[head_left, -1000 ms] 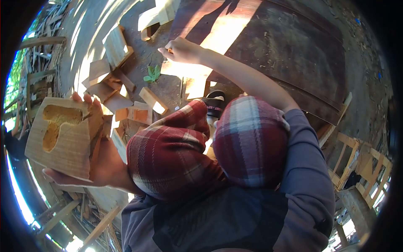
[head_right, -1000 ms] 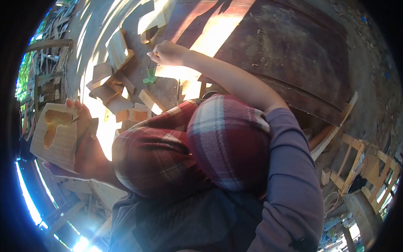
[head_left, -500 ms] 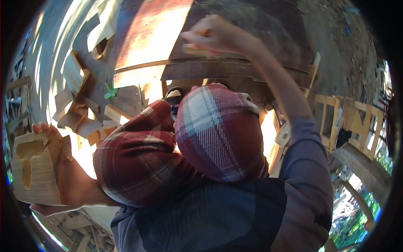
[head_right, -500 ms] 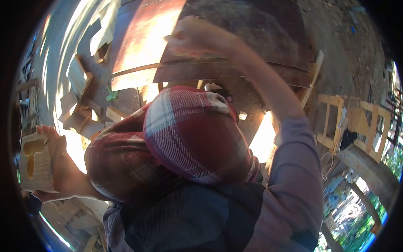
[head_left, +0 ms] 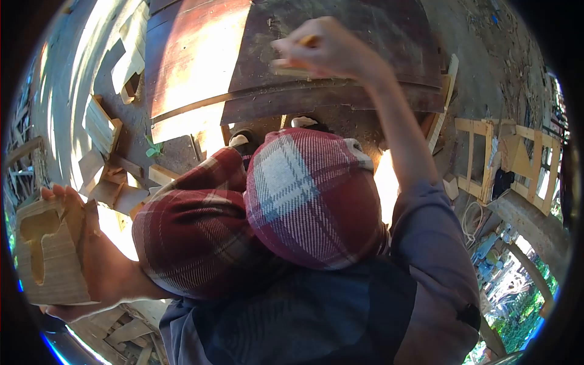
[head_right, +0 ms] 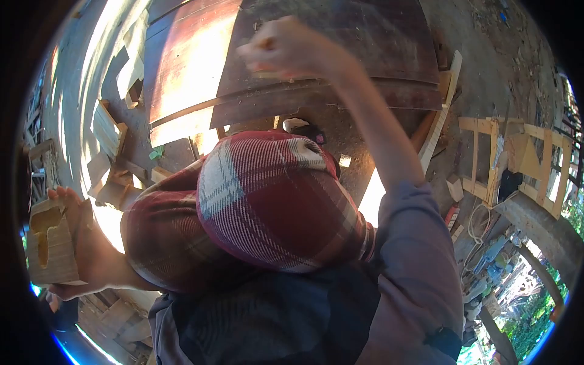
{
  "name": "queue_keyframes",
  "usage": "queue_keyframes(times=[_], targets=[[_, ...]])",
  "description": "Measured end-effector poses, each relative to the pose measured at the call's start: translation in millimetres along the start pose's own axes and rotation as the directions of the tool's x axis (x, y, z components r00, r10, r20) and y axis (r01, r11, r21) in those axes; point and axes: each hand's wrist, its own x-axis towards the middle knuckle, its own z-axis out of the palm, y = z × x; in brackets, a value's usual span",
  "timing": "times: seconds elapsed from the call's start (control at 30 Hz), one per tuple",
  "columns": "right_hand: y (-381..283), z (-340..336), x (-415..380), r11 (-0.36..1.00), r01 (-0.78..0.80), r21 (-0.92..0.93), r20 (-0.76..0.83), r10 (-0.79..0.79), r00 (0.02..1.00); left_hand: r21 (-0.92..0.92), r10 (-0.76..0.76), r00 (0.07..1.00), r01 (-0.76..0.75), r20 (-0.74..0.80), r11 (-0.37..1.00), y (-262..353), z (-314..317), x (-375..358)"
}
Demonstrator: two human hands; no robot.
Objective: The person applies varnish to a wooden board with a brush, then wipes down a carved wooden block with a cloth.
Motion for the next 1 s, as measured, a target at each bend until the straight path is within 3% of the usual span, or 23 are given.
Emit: queue_keyframes(times=[0.07, 0.17, 0.23, 0.3, 0.4, 0.47, 0.53, 0.63, 0.7, 0.77, 0.8, 0.83, 0.87, 0.97, 1.0], targets=[[-10.9, 40.6, 17.8, 0.988, 0.151, 0.045, -0.036, -0.149, 0.988, -0.032, 0.001, 1.000, 0.000, 0.021, 0.999, -2.2, 9.5, 1.8], [9.0, 80.0, 40.0, 0.962, 0.246, -0.122, 0.107, -0.234, 0.966, -0.050, 0.022, 0.998, -0.020, 0.054, 0.999, 0.8, 15.9, 7.1], [17.9, 54.0, 21.7, 0.990, 0.032, -0.139, 0.031, -0.028, 0.999, -0.047, 0.030, 0.999, -0.028, 0.043, 0.998, -1.6, 14.2, 11.6], [15.5, 15.5, -2.6, 0.951, -0.302, -0.070, -0.003, 0.302, 0.953, -0.027, 0.023, 1.000, -0.022, 0.015, 0.999, -4.5, 8.0, 9.8], [0.4, -6.5, -19.1, 0.984, -0.148, -0.101, -0.105, 0.137, 0.985, 0.002, 0.007, 1.000, -0.007, -0.001, 1.000, -6.5, 2.4, 3.1], [-5.0, 21.3, 0.4, 0.959, 0.230, -0.167, -0.182, -0.259, 0.949, 0.013, -0.004, 1.000, 0.004, 0.017, 1.000, -8.6, 3.4, 4.3], [-14.9, 67.1, 29.0, 0.950, 0.308, 0.049, -0.157, -0.297, 0.942, 0.011, 0.001, 0.999, -0.001, 0.035, 1.000, -7.7, 5.1, 6.3], [0.2, 111.6, 50.6, 0.955, 0.147, 0.257, -0.016, -0.148, 0.989, 0.015, 0.014, 0.999, -0.015, 0.047, 1.000, -4.2, 4.9, 9.1], [16.0, 97.2, 36.2, 0.946, -0.042, 0.323, -0.118, 0.084, 0.989, 0.026, 0.004, 0.999, -0.006, 0.054, 1.000, -5.1, 1.6, 11.2], [36.9, 59.8, 5.7, 0.959, -0.217, 0.180, -0.337, 0.267, 0.903, 0.029, 0.001, 0.999, -0.002, 0.045, 1.000, -6.3, -3.1, 10.6], [18.6, 30.5, -17.1, 0.877, -0.474, 0.082, -0.372, 0.468, 0.802, 0.031, -0.001, 0.999, 0.000, 0.034, 1.000, -6.4, -5.8, 8.6], [34.5, 16.4, -33.7, 0.823, -0.539, -0.178, -0.541, 0.376, 0.752, 0.033, 0.003, 1.000, -0.004, 0.022, 0.999, -5.2, -7.7, 5.1], [25.9, 0.0, -45.1, 0.706, -0.612, -0.357, -0.531, 0.386, 0.754, 0.038, 0.003, 1.000, -0.004, 0.020, 0.999, -5.1, -8.3, 3.7], [-15.0, 13.9, -41.0, 0.937, -0.213, -0.278, -0.601, 0.004, 0.800, 0.049, -0.014, 0.997, 0.010, 0.071, 0.999, -4.5, -7.3, 6.6], [-22.8, 26.8, -27.7, 0.978, -0.027, -0.206, -0.541, -0.090, 0.836, 0.037, -0.027, 0.995, 0.023, 0.097, 0.999, -4.1, -5.8, 7.2]])
